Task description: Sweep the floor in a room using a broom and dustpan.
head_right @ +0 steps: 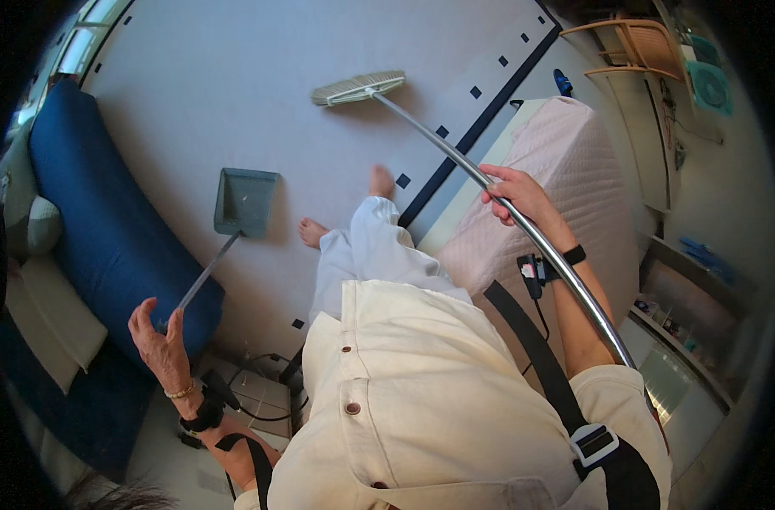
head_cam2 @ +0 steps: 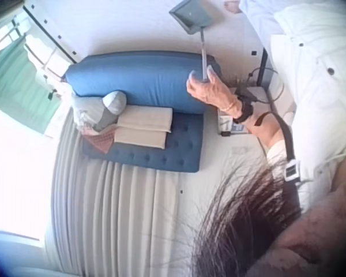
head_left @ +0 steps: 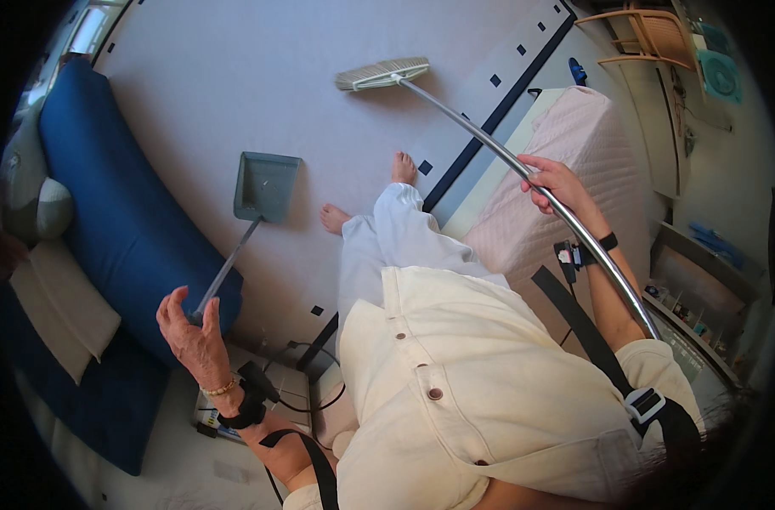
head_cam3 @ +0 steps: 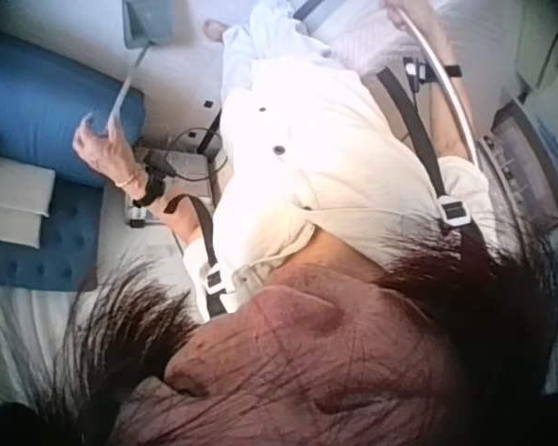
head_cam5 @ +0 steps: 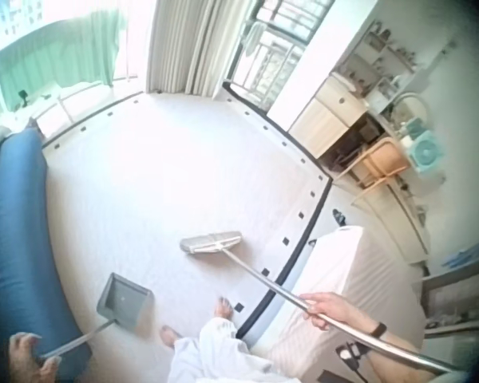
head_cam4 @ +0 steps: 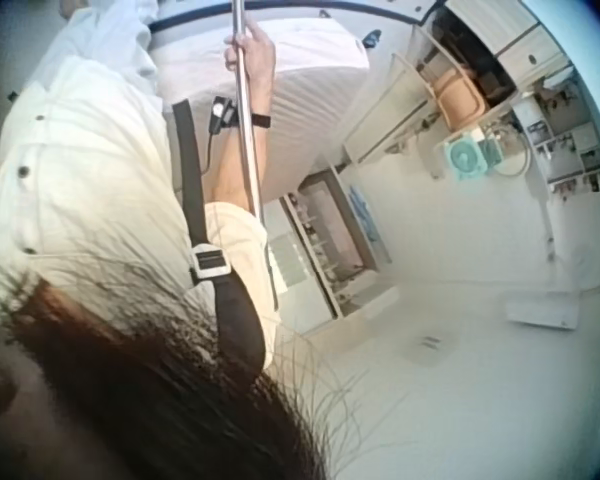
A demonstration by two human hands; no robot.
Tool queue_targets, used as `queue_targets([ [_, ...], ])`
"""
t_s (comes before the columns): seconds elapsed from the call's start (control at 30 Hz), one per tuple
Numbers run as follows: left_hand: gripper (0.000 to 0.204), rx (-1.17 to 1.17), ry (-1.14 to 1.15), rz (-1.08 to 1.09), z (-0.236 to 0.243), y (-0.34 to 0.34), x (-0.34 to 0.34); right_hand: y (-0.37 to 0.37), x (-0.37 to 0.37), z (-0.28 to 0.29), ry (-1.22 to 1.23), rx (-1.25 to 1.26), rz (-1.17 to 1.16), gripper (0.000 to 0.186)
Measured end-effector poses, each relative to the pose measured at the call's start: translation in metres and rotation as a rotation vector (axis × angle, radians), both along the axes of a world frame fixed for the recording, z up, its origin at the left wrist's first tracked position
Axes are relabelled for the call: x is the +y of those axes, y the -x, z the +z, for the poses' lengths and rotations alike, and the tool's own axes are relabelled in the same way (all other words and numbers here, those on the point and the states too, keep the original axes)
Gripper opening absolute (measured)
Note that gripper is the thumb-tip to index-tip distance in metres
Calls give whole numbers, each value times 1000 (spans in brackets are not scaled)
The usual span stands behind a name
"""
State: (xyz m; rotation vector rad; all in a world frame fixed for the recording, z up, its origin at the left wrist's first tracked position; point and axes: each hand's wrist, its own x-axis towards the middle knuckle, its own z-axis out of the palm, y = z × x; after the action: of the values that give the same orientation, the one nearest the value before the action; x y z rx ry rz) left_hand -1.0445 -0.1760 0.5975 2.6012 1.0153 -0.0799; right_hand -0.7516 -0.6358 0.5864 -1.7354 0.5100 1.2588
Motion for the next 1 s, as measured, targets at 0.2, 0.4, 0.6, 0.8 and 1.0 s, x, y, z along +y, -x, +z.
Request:
queue_targets([
  [0.2,66,316,4,122,-42,50,30,3,-24,-8,-1,-21,-187,53],
  [0.4,38,365,78,207,-45,43,30,10,-47,-24,-94,-35,-423,49],
  [0.6,26,322,36,65,-34,29,23,84,20,-20,-175,345,-199,58],
  [0.8,27,261,-39,66,-29,26,15,78,50,15,-271,508,-106,62],
  [1.0,33,346,40,189,-23,17,11,26,62,29,-117,284,90,59],
])
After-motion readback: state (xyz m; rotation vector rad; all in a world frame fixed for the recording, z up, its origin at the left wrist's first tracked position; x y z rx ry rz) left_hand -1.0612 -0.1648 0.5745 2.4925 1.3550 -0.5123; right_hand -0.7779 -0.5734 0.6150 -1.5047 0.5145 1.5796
